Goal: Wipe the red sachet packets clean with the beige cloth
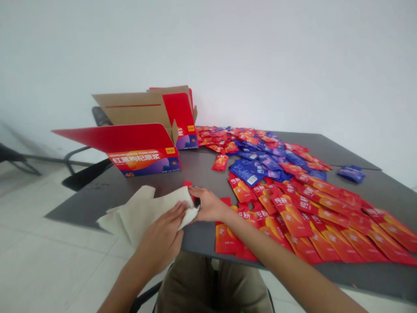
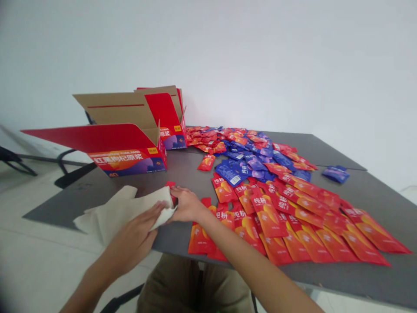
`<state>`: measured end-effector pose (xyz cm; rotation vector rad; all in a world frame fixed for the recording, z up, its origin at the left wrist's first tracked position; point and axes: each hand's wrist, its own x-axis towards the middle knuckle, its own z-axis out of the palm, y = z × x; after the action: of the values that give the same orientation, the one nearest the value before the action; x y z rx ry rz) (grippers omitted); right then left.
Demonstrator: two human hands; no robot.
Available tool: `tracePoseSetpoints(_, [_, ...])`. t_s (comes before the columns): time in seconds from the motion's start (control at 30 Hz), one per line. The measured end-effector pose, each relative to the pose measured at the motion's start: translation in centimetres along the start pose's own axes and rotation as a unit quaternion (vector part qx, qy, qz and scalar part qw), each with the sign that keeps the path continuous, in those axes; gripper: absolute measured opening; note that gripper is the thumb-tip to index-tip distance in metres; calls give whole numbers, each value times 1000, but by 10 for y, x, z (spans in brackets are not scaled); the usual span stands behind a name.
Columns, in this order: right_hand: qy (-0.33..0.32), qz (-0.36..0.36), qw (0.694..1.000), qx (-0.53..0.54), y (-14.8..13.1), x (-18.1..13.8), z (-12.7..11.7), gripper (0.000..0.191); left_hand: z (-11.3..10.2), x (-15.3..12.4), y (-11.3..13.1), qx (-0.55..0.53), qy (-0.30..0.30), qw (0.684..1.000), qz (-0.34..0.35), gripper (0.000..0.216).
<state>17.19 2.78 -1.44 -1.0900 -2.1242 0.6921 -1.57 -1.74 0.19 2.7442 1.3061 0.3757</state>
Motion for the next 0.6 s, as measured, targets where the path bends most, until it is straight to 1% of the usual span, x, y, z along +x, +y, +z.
tracePoseSetpoints(0.07, [1, -5, 1000, 5, -3, -1, -2, 78, -1, 10, -1, -9, 1, 1000, -8, 52])
tracePoseSetpoints(0.13, [8, 4, 1000, 14, -8, -2, -5, 72, -3, 29, -7, -21, 6, 999, -44, 49])
tracePoseSetpoints(0.2, [12, 16, 1000, 20, -12, -3, -7, 72, -4, 42, -11, -29, 2, 998, -58, 49])
tracePoseSetpoints(0.27, [6, 17, 1000, 16, -11, -3, -6, 72, -2, 38, -11, -28, 6, 998, -50, 50])
tracePoseSetpoints(0.4, [2, 19, 1000, -20, -1, -1, 1, 84, 2, 0, -3, -21, 16, 1000, -7, 53])
tracePoseSetpoints(0.43, [2, 23, 999, -26, 1, -1, 2, 88, 1, -4, -1, -24, 13, 1000, -2, 53])
tracePoseSetpoints(0.5, [0, 26, 999, -29, 1, -1, 1, 92, -1, 0, -2, -26, 11, 999, -17, 51])
tracePoseSetpoints(0.6, [-1, 33, 999, -9, -3, -2, -2, 86, -5, 28, -11, -14, 5, 998, -57, 49])
